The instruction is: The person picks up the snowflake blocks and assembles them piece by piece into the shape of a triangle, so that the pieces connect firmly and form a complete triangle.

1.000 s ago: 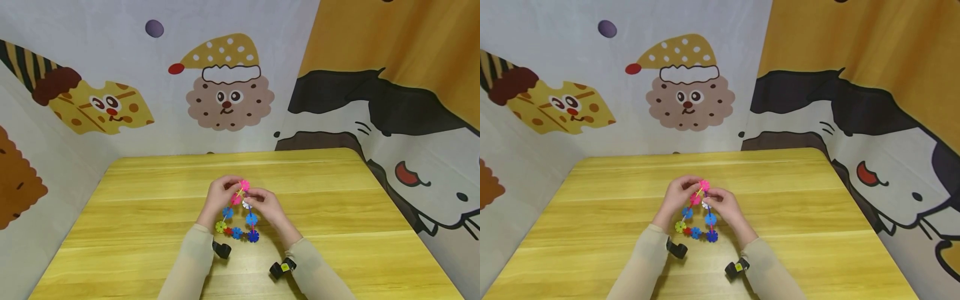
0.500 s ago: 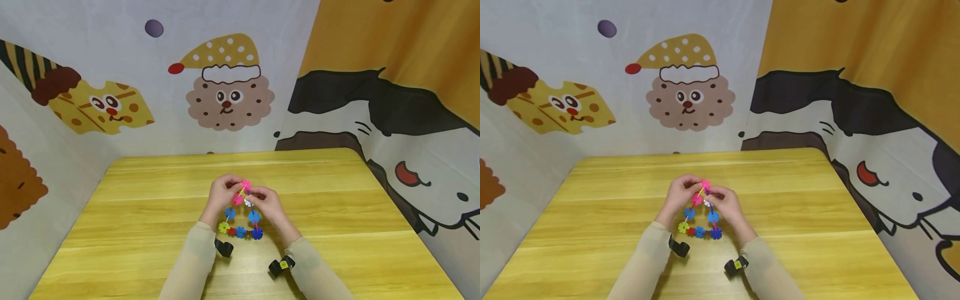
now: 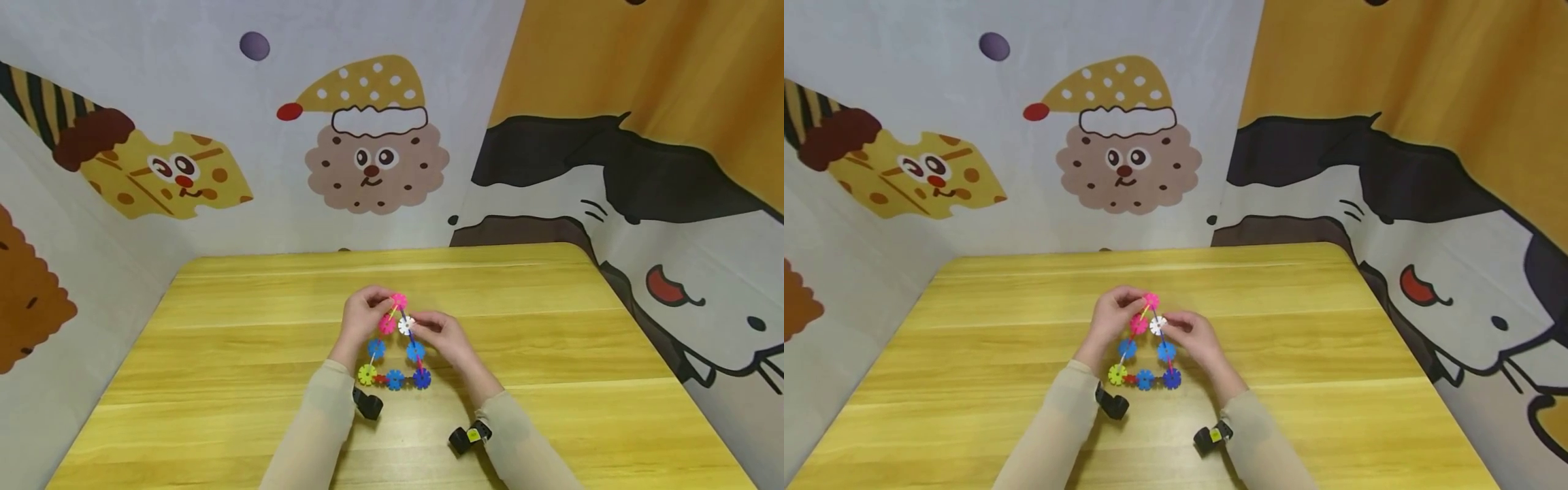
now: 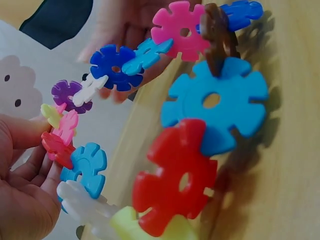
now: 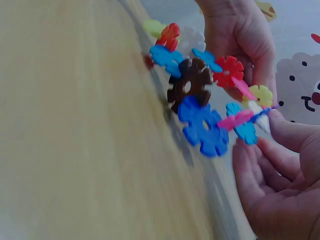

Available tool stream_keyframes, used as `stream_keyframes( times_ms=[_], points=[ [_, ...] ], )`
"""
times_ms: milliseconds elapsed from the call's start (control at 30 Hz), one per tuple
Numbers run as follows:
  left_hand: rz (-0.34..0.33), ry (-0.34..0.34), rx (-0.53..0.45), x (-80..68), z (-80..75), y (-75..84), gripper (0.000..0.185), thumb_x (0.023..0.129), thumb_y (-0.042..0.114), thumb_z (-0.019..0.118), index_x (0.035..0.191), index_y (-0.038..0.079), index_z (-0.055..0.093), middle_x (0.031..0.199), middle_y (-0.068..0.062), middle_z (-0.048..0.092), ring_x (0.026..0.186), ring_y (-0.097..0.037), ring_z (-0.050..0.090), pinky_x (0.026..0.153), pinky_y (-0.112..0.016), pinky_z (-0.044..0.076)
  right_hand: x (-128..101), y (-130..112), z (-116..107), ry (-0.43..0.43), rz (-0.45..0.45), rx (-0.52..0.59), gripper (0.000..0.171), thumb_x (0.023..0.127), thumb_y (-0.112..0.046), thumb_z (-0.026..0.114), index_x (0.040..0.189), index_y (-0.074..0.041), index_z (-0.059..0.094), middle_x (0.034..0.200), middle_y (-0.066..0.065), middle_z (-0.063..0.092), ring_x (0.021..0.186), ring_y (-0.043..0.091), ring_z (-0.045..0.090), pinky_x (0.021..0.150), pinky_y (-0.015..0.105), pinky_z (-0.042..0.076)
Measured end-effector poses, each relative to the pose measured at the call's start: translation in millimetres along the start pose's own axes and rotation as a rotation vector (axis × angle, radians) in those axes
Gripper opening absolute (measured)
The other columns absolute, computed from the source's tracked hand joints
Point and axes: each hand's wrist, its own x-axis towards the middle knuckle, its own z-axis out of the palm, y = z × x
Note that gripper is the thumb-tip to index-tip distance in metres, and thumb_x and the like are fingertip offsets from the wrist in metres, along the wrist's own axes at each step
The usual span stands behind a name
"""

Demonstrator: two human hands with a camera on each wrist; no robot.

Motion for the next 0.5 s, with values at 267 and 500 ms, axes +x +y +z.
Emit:
stream_keyframes(
  times_ms=[267, 500],
  points=[
    [-0.020, 0.028, 0.018, 6.5, -1.3, -4.4, 0.010, 0.089, 0.002, 0.072, 0.098, 0.002, 0.076, 0.089, -0.008, 0.071, 0.081, -0.019, 0.064, 0.073, -0.031, 0.054, -12.2, 3.1, -12.7, -0.158, 0.043, -0.125, 0.026, 0.092, -0.008, 0.069, 0.112, 0.008, 0.067, 0.094, 0.013, 0.070, 0.076, 0.024, 0.069, 0.066, 0.032, 0.057],
    [-0.012, -0.011, 0.077, 8.8, -1.5, -8.9, 0.018, 0.088, 0.001, 0.072, 0.106, 0.001, 0.075, 0.094, -0.011, 0.073, 0.088, -0.024, 0.067, 0.078, -0.035, 0.056, -9.1, 3.4, -10.6, -0.082, 0.097, -0.168, 0.018, 0.094, -0.008, 0.068, 0.108, 0.003, 0.070, 0.087, 0.006, 0.069, 0.072, 0.019, 0.066, 0.061, 0.028, 0.052]
  ],
)
